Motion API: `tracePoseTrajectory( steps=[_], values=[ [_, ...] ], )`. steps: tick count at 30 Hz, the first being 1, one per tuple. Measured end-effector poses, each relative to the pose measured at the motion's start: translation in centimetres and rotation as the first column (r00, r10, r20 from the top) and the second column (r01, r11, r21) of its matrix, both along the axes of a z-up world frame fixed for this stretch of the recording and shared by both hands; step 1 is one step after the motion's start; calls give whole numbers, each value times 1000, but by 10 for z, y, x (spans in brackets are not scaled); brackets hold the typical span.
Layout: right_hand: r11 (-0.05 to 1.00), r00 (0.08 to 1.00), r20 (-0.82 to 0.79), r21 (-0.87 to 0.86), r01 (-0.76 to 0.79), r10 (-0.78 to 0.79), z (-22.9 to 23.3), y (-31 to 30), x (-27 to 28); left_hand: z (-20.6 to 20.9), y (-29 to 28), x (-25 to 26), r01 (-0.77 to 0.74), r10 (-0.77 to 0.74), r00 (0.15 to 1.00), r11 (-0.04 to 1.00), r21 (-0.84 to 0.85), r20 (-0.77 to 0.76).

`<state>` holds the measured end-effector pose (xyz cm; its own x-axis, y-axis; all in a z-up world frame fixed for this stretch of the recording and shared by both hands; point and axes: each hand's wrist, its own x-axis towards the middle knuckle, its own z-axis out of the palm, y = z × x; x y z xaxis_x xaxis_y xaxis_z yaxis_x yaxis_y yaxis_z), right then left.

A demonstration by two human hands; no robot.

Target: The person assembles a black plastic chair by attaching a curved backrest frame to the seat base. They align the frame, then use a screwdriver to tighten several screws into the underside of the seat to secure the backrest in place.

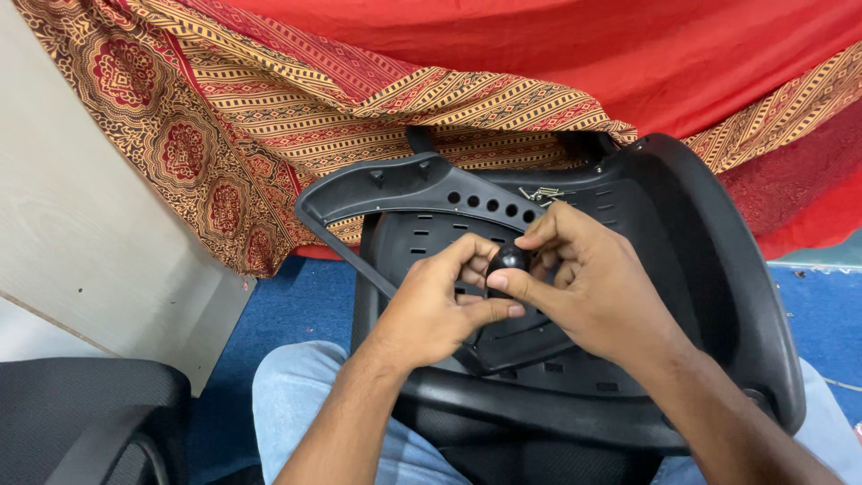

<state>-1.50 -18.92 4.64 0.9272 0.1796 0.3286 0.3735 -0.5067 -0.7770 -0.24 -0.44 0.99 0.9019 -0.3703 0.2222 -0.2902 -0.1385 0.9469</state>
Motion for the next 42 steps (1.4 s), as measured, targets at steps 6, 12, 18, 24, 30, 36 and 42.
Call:
tracePoseTrajectory(
  steps=[6,12,18,24,30,36,42],
  values=[
    [992,991,-121,-104,-71,58,9,-11,-3,-3,4,1,69,-66,997,996,55,-42],
    [938,940,0,60,-340,341,0,-11,-3,-11,12,5,138,-143,986,989,58,82],
    [982,962,-209,103,-159,178,-5,-11,7,-10,10,5,131,-134,988,990,-47,-79],
    [974,976,-123,161,-160,181,-10,-6,5,-5,-3,0,-9,9,1000,999,30,-1],
    [998,990,-135,-41,-49,43,3,-6,0,-3,4,0,59,-64,992,997,48,110],
    [971,966,-106,47,-233,237,6,-11,1,-6,7,3,55,-51,998,988,146,-27],
    [994,978,-183,53,-93,101,-2,-10,5,-5,7,0,103,-102,991,995,6,-84]
  ],
)
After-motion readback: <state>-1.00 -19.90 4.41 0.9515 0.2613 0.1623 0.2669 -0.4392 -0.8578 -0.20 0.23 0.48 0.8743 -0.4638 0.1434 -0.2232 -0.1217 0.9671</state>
